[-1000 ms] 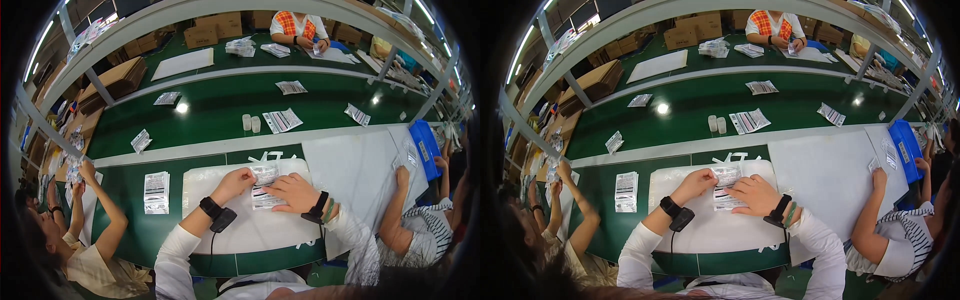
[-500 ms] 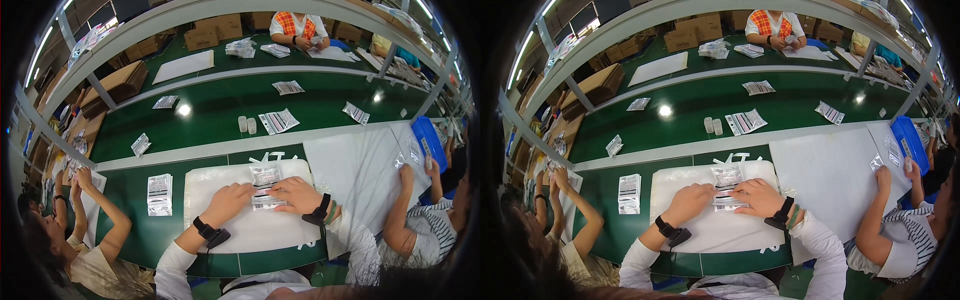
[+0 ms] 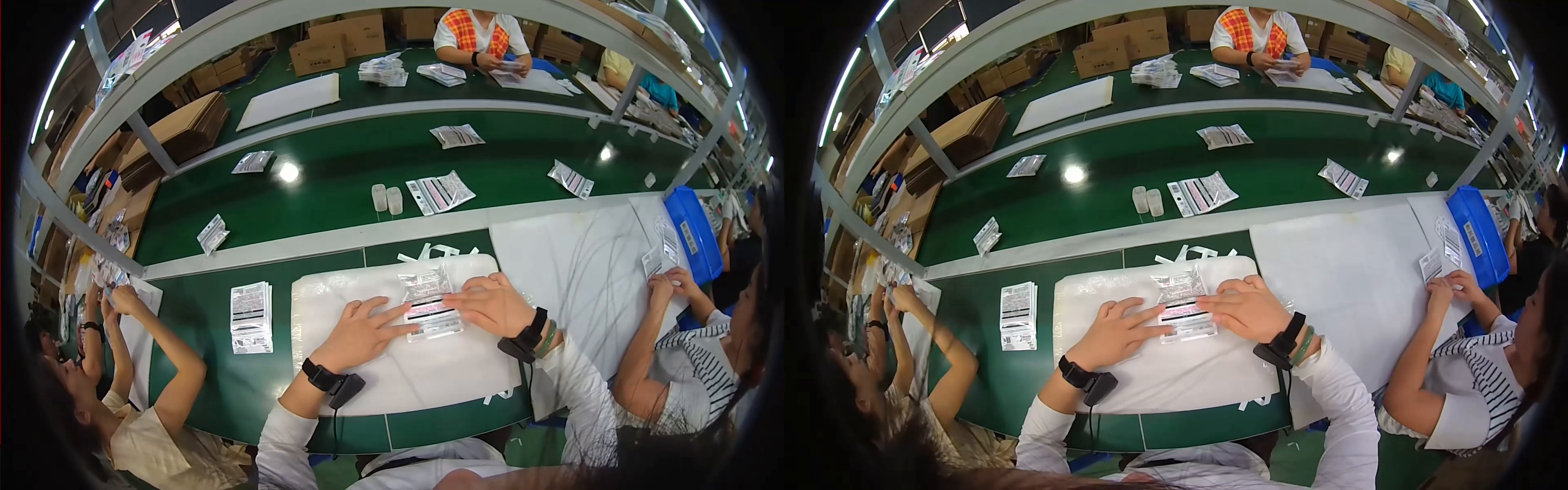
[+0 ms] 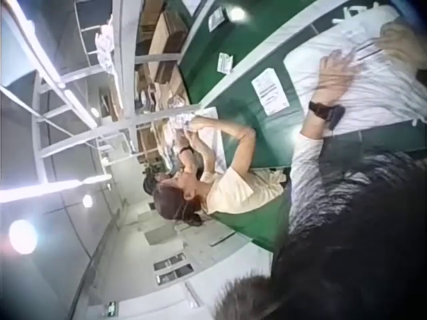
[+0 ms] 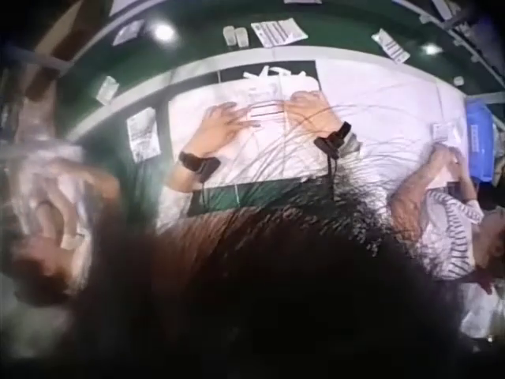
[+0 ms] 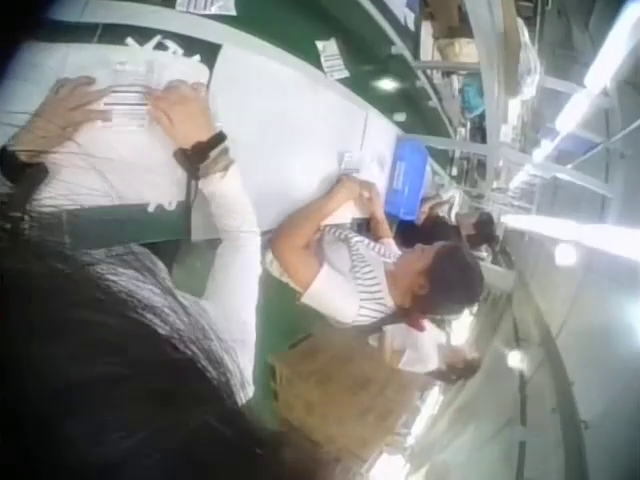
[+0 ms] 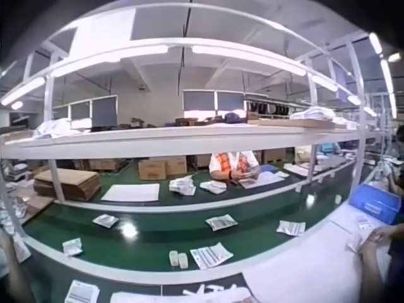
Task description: The person packages items by hand, placing a small white bottle into a plastic pouch, peeling the adhesive strip, and folding the top to seal it. The person then sets the finished item aside on the green work surface and repeats the process.
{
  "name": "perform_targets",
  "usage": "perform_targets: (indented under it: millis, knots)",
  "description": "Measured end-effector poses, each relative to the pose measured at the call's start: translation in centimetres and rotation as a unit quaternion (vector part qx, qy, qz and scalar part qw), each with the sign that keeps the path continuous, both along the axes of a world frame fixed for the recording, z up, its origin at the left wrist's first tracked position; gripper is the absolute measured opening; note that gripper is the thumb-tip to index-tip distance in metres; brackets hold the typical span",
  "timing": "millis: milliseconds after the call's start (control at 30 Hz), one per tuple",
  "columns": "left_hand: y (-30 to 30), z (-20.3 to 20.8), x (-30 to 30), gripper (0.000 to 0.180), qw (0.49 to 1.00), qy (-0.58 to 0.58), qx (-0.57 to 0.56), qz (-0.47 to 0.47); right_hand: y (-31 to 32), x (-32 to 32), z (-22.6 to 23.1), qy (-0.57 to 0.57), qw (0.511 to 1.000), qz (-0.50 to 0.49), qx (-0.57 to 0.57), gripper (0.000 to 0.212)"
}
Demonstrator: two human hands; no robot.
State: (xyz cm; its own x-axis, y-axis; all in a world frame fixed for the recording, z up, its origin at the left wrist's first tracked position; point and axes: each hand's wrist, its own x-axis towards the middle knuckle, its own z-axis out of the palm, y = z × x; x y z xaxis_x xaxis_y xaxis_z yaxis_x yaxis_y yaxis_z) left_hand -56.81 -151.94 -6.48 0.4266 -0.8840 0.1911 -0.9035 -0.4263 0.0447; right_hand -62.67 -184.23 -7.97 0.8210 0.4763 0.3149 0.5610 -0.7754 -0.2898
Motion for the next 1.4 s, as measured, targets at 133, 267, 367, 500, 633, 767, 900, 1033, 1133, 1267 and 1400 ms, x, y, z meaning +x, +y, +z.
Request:
perform_targets:
  millis: [133, 267, 367, 500, 633, 767, 900, 1033, 1133, 1267, 1400]
  knots:
    - [-0.2, 0.3, 0.1, 0.047, 0.999, 0.016, 0.028, -0.011, 0.8, -0.3, 0.4, -0.016, 0.999, -0.019, 0.020, 0.027]
    - [-0.3, 0.3, -0.3, 0.042, 0.998, 0.062, 0.022, -0.014, 5.1, -1.2, 1.3, 0.031, 0.997, 0.062, 0.036, 0.015]
    - [-0.6, 0.1, -0.4, 0.041, 0.996, 0.084, 0.010, -0.020, 8.7, -2.5, -1.0, -0.018, 1.000, -0.017, 0.007, 0.013]
    - [-1.2, 0.0, -0.7, 0.040, 0.997, 0.077, 0.010, -0.016, 9.3, -3.3, -1.4, -0.048, 0.995, -0.084, -0.006, 0.016]
    - [-1.7, 0.4, -0.8, 0.040, 0.998, 0.058, 0.009, -0.019, 9.2, -3.0, -1.5, -0.034, 0.995, -0.098, 0.011, 0.018]
    - [-2.1, 0.3, -1.0, 0.040, 0.997, 0.077, 0.008, -0.012, 8.1, -2.6, -2.2, -0.020, 0.996, -0.076, 0.048, 0.019]
    - [-2.3, 0.0, -1.0, 0.040, 0.995, 0.095, 0.000, -0.008, 4.3, -3.1, -1.1, 0.071, 0.993, -0.055, 0.073, 0.020]
    - [-2.3, 0.2, -1.4, 0.043, 0.996, 0.092, -0.005, 0.000, -4.8, -5.1, -0.1, 0.002, 0.950, -0.263, 0.169, 0.012]
    - [-3.0, 0.2, -1.1, 0.048, 0.997, 0.078, -0.007, -0.019, -6.9, -5.4, 0.2, -0.019, 0.945, -0.327, 0.026, 0.017]
    - [-3.4, 0.2, -1.2, 0.059, 0.996, 0.085, 0.005, -0.001, -5.1, -3.6, 1.0, -0.176, 0.964, -0.196, 0.035, 0.024]
    - [-3.6, 0.1, -1.5, 0.067, 0.992, 0.122, -0.015, 0.022, -2.2, -2.1, 0.7, -0.094, 0.992, -0.061, 0.049, 0.046]
